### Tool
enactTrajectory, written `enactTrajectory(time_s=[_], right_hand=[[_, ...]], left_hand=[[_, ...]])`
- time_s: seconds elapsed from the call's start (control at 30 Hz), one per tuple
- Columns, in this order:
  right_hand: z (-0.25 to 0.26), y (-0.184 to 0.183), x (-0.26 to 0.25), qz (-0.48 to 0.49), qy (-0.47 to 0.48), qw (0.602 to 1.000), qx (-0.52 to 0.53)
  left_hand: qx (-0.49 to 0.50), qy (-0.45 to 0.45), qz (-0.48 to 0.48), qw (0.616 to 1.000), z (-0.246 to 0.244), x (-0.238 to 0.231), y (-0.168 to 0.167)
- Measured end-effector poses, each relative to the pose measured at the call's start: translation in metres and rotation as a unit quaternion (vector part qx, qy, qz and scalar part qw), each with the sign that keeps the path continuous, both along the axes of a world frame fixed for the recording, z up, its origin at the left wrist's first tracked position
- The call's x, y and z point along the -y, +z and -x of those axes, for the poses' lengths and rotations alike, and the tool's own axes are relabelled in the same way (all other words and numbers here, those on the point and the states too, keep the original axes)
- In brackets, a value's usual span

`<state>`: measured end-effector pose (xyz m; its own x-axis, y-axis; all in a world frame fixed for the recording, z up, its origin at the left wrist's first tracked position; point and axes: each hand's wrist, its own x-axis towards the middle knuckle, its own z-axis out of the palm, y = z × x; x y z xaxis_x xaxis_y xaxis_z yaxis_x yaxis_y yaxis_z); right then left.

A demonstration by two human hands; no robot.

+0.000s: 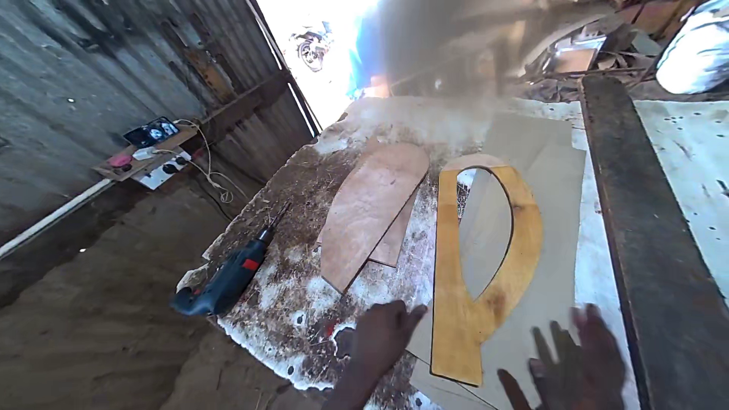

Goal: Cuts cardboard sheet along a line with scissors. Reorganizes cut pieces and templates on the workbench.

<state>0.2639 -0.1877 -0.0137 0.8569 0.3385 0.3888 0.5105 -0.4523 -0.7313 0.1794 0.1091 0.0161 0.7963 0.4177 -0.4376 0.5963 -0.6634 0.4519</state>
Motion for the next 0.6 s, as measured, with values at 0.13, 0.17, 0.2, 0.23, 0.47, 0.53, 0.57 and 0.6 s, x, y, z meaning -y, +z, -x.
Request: enactTrajectory(time_s=[0.13, 0.17, 0.2, 0.23, 0.47, 0.53, 0.57, 0.6], right_hand=[[0.008, -0.03, -0.021, 0.212, 0.002, 0.977, 0.009], [0.011, -0.035, -0.024, 0.239, -0.001, 0.971, 0.019], [0.012, -0.036, -0.029, 0.253, -0.003, 0.967, 0.029], [0.012, -0.031, -0.034, 0.252, 0.005, 0.967, 0.028], [-0.024, -0.013, -0.103, 0.259, 0.019, 0.966, 0.014], [-0.032, -0.019, -0.119, 0.305, 0.031, 0.952, -0.022], [-0.034, -0.024, -0.124, 0.313, 0.033, 0.949, -0.023], [-0.033, -0.03, -0.127, 0.312, 0.029, 0.95, -0.008]], left_hand=[[0.11, 0.097, -0.172, 0.974, 0.0, -0.075, 0.008], [0.09, 0.095, -0.206, 0.97, 0.0, -0.098, -0.001], [0.063, 0.096, -0.219, 0.969, -0.002, -0.118, -0.009], [0.04, 0.102, -0.203, 0.973, -0.004, -0.131, -0.015], [0.11, 0.157, -0.13, 0.973, -0.002, -0.126, -0.04], [0.117, 0.165, -0.131, 0.97, -0.002, -0.12, -0.04], [0.136, 0.175, -0.131, 0.966, -0.002, -0.115, -0.039], [0.164, 0.186, -0.125, 0.961, -0.001, -0.109, -0.039]])
